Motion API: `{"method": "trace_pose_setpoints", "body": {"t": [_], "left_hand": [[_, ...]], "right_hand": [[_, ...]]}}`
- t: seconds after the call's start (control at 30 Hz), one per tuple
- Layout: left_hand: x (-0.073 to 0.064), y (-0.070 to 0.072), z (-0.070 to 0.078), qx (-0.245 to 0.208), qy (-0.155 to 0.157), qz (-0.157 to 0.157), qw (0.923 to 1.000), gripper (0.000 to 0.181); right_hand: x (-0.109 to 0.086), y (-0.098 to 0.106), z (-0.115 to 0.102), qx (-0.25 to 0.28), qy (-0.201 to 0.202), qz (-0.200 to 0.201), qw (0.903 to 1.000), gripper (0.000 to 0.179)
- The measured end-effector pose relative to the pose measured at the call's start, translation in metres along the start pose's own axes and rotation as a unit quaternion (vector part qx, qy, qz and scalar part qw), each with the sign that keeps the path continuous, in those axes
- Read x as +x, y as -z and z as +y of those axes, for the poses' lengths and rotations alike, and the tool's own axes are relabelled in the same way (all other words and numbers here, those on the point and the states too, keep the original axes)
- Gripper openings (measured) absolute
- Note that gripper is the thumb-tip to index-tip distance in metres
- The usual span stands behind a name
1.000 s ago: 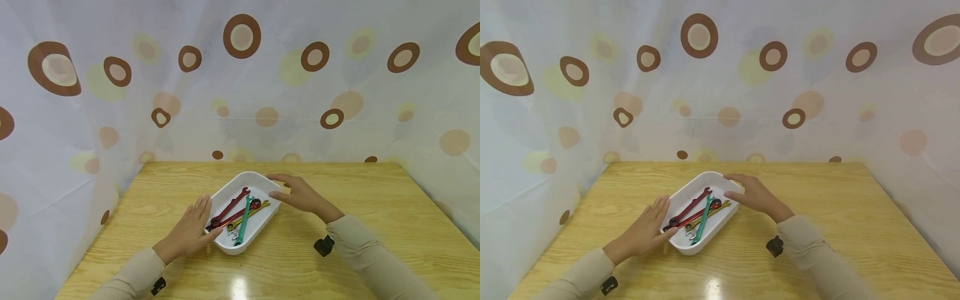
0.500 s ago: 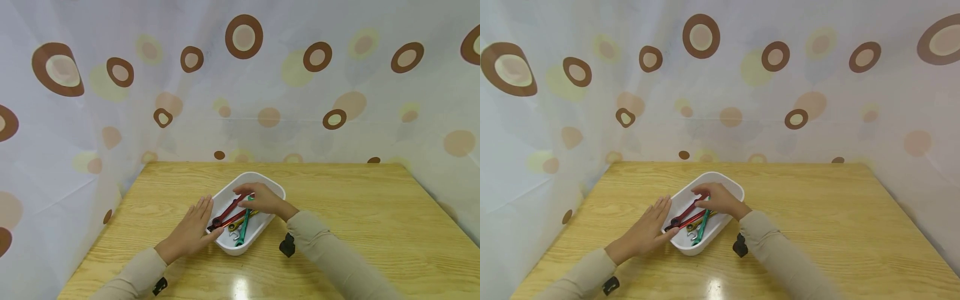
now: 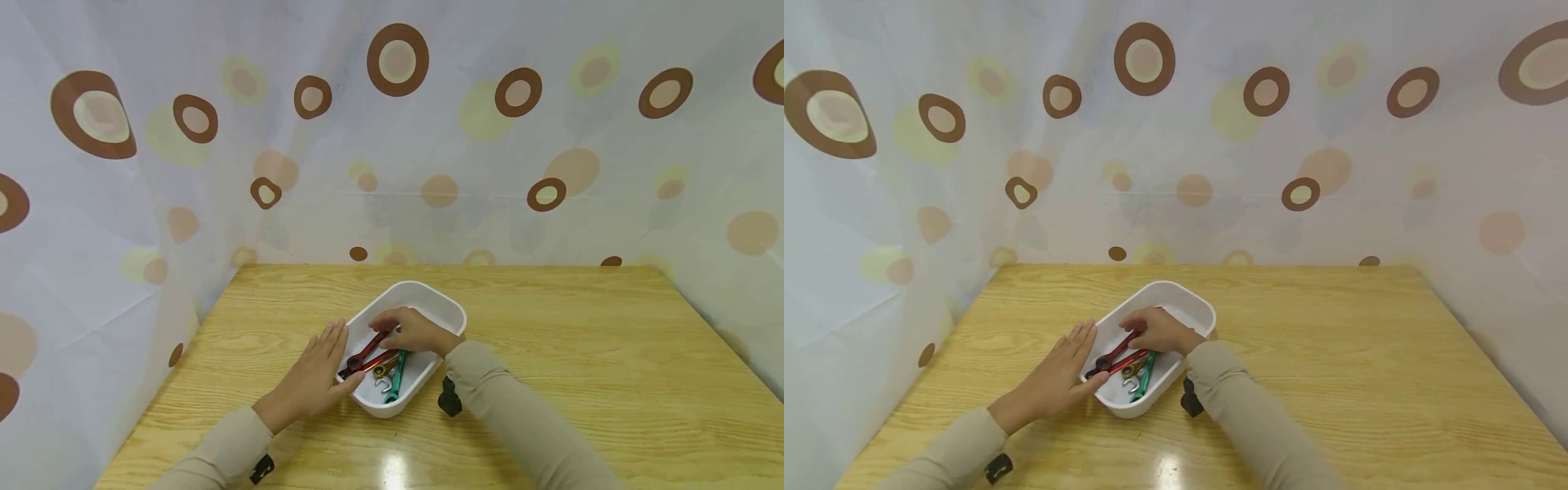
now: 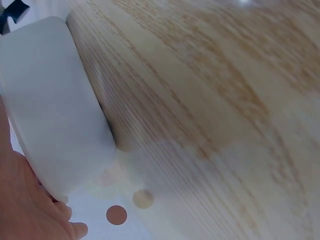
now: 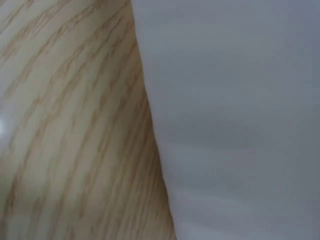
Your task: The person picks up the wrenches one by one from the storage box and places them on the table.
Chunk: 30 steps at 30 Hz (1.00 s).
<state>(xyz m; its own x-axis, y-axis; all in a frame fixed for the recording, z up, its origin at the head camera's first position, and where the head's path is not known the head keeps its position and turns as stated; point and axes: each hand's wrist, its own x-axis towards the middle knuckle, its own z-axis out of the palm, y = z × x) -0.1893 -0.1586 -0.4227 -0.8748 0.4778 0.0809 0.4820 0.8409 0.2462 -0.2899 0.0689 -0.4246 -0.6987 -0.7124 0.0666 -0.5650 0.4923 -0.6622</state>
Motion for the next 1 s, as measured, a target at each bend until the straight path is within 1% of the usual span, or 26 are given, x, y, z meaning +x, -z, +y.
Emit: {"method": "trace_pose_setpoints", "body": {"t": [0.13,0.3,0.47,0.57,0.63,0.73,0.9,1.0], "left_hand": [[0.000,0.000,0.000,-0.002,-0.001,0.000,1.0000,0.087],[-0.001,0.000,0.000,0.000,-0.001,0.001,1.0000,0.086],[-0.001,0.000,0.001,0.001,-0.003,0.001,1.0000,0.086],[-0.001,0.000,0.001,0.001,-0.004,0.005,1.0000,0.085],[-0.001,0.001,0.001,0.002,-0.004,0.006,1.0000,0.085],[-0.001,0.001,0.000,0.003,-0.005,0.007,1.0000,0.085],[-0.001,0.001,0.001,0.004,-0.006,0.009,0.9999,0.084],[-0.001,0.001,0.002,0.004,-0.002,0.005,1.0000,0.084]], "right_hand": [[0.004,-0.006,0.000,-0.019,-0.007,0.001,0.9998,0.034],[0.008,-0.012,0.000,-0.055,-0.018,0.002,0.9983,0.029],[0.009,-0.013,-0.002,-0.094,-0.022,0.004,0.9953,0.021],[0.010,-0.013,-0.003,-0.107,-0.026,0.008,0.9938,0.015],[0.010,-0.013,-0.003,-0.108,-0.027,0.010,0.9937,0.012],[0.011,-0.014,-0.003,-0.095,-0.031,0.003,0.9950,0.009],[0.012,-0.016,-0.002,-0.073,-0.042,-0.009,0.9964,0.008],[0.012,-0.017,-0.001,-0.064,-0.050,-0.017,0.9965,0.007]]}}
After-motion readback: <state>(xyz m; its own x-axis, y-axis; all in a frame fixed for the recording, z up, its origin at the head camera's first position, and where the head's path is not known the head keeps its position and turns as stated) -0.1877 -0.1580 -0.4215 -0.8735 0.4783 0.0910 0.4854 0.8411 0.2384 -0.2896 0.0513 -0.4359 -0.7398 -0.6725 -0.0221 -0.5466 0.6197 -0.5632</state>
